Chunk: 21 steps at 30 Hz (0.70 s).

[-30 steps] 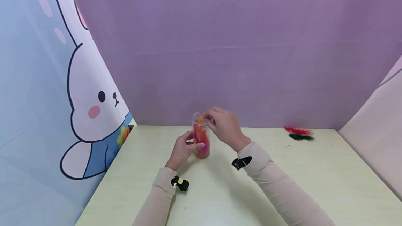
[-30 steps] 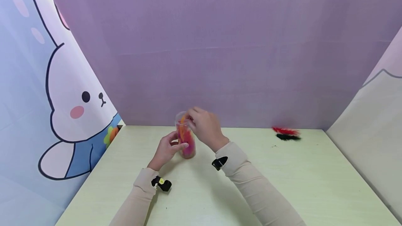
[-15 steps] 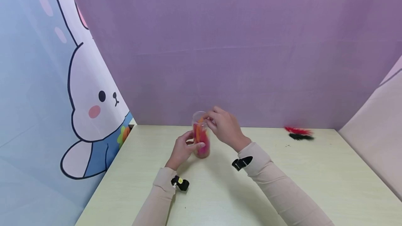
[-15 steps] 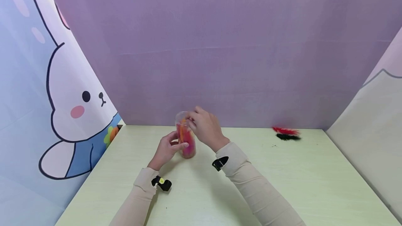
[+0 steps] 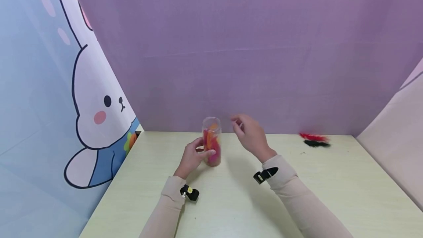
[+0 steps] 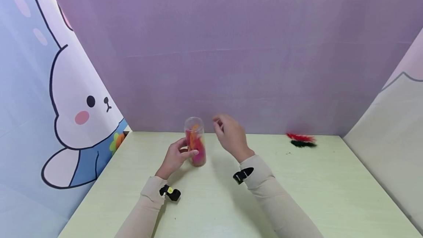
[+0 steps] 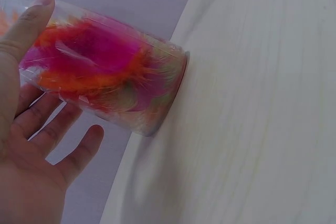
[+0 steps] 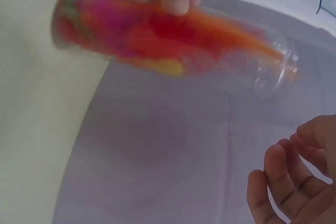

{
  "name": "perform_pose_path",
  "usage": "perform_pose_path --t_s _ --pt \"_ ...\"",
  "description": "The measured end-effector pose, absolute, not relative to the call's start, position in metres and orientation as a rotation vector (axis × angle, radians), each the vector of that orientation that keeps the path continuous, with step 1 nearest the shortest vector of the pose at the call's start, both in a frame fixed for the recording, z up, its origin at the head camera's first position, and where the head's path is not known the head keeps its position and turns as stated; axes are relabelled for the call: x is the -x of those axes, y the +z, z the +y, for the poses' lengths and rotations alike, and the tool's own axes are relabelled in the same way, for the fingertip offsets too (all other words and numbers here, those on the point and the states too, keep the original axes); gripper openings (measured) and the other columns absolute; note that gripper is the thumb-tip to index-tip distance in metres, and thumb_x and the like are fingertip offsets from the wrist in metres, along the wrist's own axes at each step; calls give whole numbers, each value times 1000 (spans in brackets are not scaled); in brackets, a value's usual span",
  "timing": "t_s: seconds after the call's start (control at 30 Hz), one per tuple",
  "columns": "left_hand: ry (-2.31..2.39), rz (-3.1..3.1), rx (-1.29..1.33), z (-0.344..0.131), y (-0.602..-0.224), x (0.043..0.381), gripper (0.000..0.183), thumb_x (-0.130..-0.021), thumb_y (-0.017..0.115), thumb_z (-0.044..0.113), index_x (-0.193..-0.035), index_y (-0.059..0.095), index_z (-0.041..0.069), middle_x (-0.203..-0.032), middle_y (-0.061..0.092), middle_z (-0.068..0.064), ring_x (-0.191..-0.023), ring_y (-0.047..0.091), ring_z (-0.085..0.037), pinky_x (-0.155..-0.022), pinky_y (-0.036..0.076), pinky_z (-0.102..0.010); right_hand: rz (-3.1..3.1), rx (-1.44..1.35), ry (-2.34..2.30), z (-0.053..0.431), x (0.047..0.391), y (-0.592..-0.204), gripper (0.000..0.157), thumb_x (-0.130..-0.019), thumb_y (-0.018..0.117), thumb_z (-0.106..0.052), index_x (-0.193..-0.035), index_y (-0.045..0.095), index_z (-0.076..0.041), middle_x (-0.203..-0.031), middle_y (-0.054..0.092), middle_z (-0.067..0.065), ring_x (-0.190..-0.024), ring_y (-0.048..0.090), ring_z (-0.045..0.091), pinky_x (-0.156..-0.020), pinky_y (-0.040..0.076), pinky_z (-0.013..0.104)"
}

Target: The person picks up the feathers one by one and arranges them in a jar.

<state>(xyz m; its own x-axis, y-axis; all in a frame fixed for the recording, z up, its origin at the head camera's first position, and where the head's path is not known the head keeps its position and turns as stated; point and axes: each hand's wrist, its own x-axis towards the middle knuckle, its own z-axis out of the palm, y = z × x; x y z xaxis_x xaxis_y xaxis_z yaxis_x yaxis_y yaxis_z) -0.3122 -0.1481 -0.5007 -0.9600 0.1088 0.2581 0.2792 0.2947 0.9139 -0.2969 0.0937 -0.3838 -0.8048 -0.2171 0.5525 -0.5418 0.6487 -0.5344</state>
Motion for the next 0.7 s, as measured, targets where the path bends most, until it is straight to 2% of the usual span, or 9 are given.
perform_pose_path --t_s 0.5,0.7 --pt "-1734 -2394 345 -146 -501 311 60 -79 89 37 -131 68 17 -124 72 -3 -118 65 -23 -100 58 -43 -2629 -179 1009 203 312 -462 22 -101 59 -23 -114 68 -8 -96 72 11 -71 62 18 -58 47 29" --pt "-1742 -2398 338 -146 -500 310 63 -79 88 39 -133 66 16 -125 71 -4 -119 65 -24 -101 58 -43 -2687 -61 967 246 311 -477 24 -100 59 -23 -115 67 -6 -102 73 16 -80 66 26 -62 46 31"
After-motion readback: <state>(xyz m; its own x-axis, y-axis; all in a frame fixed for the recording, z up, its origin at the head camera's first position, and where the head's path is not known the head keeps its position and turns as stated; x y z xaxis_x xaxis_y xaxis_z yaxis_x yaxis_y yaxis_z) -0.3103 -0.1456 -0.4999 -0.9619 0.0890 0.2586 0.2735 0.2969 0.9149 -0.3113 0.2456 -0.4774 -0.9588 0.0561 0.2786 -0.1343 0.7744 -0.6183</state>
